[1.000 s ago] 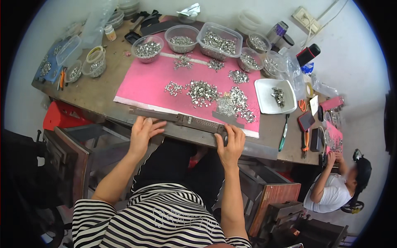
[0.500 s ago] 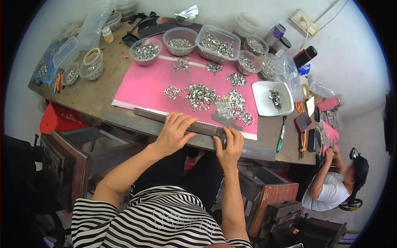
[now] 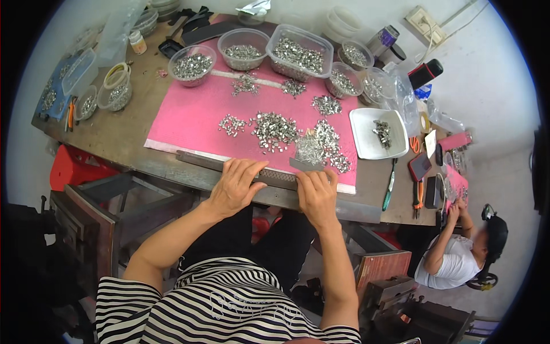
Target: The person repeatedly arranges small metal pieces into a metal holder on a workbench, inserts the holder into a manual press machine, and turns the wheel to press the pieces.
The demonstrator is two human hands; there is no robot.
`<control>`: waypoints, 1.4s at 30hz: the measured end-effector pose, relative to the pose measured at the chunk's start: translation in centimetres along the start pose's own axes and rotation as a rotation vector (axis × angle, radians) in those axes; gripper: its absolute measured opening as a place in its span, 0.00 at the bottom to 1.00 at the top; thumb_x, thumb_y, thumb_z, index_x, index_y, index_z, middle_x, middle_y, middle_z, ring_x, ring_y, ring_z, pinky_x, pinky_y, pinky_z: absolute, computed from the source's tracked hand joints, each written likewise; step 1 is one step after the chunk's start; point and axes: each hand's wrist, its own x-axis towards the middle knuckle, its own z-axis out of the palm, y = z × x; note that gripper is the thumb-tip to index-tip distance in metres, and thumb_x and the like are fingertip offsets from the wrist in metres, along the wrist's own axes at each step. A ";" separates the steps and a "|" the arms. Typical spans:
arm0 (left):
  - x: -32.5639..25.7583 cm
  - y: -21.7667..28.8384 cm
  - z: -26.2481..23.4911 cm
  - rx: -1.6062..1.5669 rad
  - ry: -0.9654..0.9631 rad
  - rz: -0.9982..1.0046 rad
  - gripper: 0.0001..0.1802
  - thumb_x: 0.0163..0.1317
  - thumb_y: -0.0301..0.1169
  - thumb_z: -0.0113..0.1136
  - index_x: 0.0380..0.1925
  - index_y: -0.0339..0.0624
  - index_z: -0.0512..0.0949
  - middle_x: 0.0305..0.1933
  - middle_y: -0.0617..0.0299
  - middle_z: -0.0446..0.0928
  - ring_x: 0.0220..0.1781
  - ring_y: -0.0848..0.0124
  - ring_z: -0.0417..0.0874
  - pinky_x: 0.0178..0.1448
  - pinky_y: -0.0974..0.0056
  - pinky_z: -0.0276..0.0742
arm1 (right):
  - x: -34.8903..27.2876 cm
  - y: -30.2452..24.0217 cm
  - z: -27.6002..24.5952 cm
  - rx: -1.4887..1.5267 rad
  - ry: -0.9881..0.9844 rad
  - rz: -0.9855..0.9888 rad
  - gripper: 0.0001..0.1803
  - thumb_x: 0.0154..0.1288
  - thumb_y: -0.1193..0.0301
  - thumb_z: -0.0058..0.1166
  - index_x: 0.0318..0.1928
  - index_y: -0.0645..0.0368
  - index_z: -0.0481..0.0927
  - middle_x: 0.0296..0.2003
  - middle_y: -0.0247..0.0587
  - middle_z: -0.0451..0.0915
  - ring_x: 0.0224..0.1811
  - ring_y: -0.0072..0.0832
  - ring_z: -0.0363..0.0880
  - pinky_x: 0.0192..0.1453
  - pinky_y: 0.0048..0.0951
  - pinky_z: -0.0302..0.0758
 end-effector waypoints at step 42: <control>9.7 2.3 8.4 -0.236 -0.164 0.124 0.07 0.62 0.31 0.65 0.40 0.48 0.86 0.41 0.66 0.82 0.49 0.64 0.76 0.64 0.50 0.62 | -4.3 5.4 -3.5 0.066 0.078 0.396 0.10 0.67 0.80 0.58 0.47 0.60 0.85 0.45 0.45 0.84 0.52 0.43 0.80 0.58 0.40 0.73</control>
